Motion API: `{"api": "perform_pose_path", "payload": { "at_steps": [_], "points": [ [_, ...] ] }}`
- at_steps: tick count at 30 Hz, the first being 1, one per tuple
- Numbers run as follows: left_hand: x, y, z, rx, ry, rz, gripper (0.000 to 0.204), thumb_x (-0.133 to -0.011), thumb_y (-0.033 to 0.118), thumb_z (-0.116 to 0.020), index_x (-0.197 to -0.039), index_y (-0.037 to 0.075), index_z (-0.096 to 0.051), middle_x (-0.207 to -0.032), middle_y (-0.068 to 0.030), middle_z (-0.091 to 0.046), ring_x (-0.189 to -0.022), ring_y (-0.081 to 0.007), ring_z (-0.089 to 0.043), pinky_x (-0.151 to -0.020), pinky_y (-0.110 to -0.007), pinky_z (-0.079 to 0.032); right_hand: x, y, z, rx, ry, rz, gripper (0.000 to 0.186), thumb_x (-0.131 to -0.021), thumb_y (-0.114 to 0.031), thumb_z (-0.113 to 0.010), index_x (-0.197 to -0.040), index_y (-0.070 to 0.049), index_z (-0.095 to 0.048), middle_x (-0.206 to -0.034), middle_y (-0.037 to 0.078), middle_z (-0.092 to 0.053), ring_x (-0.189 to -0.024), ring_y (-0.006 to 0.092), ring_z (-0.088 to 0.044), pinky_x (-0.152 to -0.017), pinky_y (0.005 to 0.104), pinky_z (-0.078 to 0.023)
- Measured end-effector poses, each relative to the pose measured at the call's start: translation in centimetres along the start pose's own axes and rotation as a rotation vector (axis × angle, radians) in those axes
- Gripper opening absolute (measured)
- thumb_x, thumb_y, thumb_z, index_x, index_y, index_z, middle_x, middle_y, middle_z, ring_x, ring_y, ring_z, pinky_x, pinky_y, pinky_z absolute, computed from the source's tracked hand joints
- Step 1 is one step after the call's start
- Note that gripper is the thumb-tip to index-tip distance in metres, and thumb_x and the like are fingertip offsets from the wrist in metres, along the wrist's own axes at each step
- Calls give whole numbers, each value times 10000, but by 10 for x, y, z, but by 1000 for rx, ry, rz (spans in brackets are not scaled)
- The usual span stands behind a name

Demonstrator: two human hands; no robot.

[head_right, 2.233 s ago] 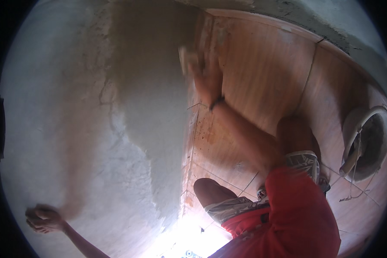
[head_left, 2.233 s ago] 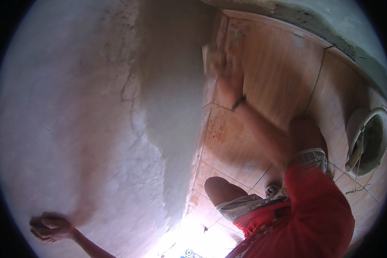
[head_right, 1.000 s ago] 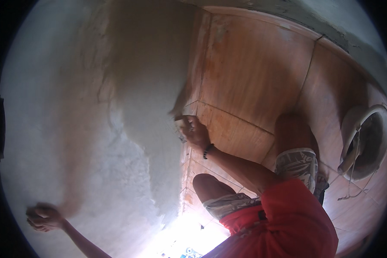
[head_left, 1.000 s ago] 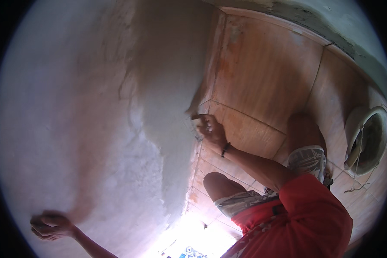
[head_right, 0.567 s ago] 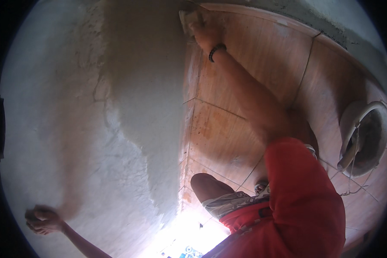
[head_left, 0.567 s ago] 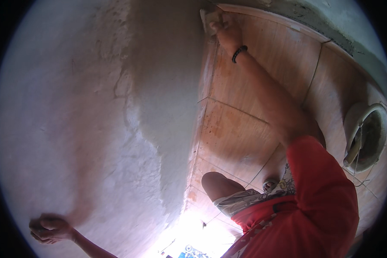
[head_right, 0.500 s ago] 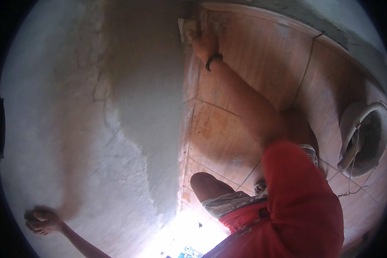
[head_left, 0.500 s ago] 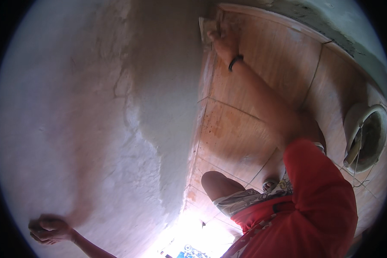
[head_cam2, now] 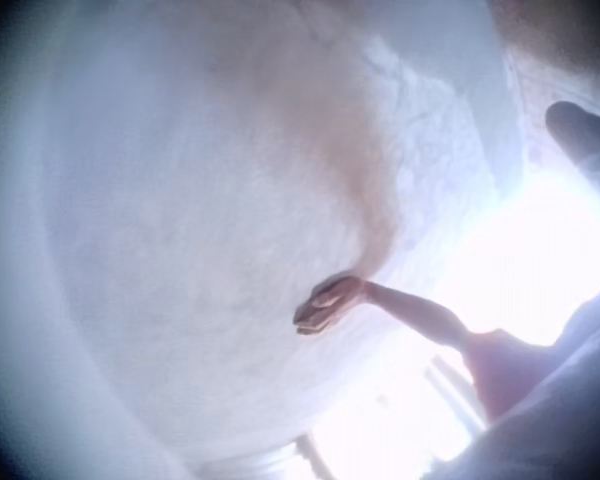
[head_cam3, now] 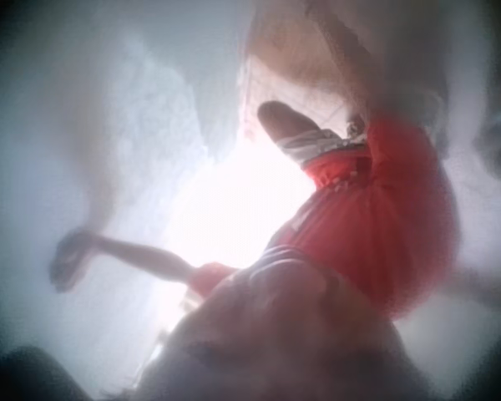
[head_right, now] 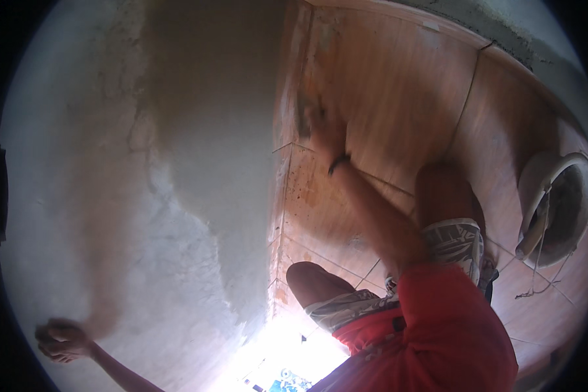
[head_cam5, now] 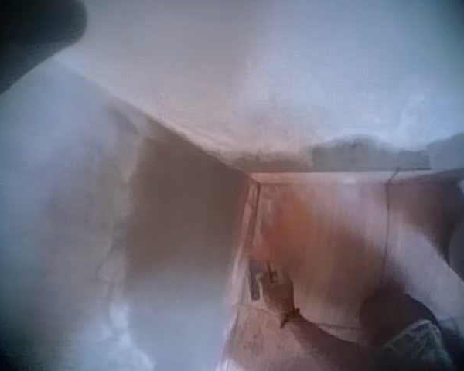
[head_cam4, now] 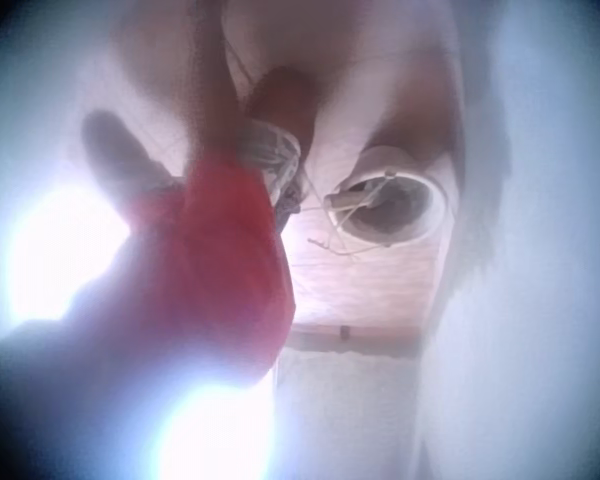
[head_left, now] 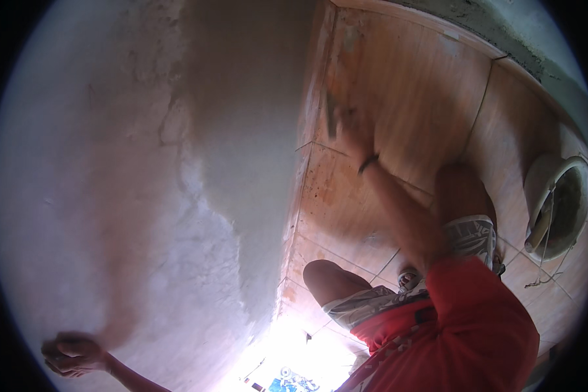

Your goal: The person applies a white plaster-like substance to a wall using a trowel. They scoop the material from a bucket on the floor and spread it across the wall surface, smoothing it out with consistent strokes.

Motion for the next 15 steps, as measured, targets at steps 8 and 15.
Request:
{"api": "perform_pose_path", "payload": {
  "at_steps": [8, 15],
  "points": [
    [0, -6, -5, 2, 6, 29, 592, -934, 574, -365, -1328, 137, -428, -1333, -122, -419, -1217, -320, -397, -972, -522, -327, -187, -75, 35, 126, 148, 467, 396, -857, -252, -635, -1192, -45, -588, -850, 85, -638, -626, 167, -585, -604, 290, -487],
    [2, -7, -6, -109, 35, -126, 523, -935, 491, -439, -1293, 109, -442, -1258, -132, -466, -1142, -312, -468, -895, -495, -401, -202, -93, 29, 188, 154, 535, 356, -868, -227, -602, -1115, 27, -565, -1071, 209, -615, -1063, 338, -563, -873, 387, -459]
  ]
}}
Point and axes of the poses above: each hand's wrist, its own x-axis away from the middle knuckle, its own z-axis out of the back of the hand, y = z × x, the point moved 6 cm from there along -x, towards the middle knuckle
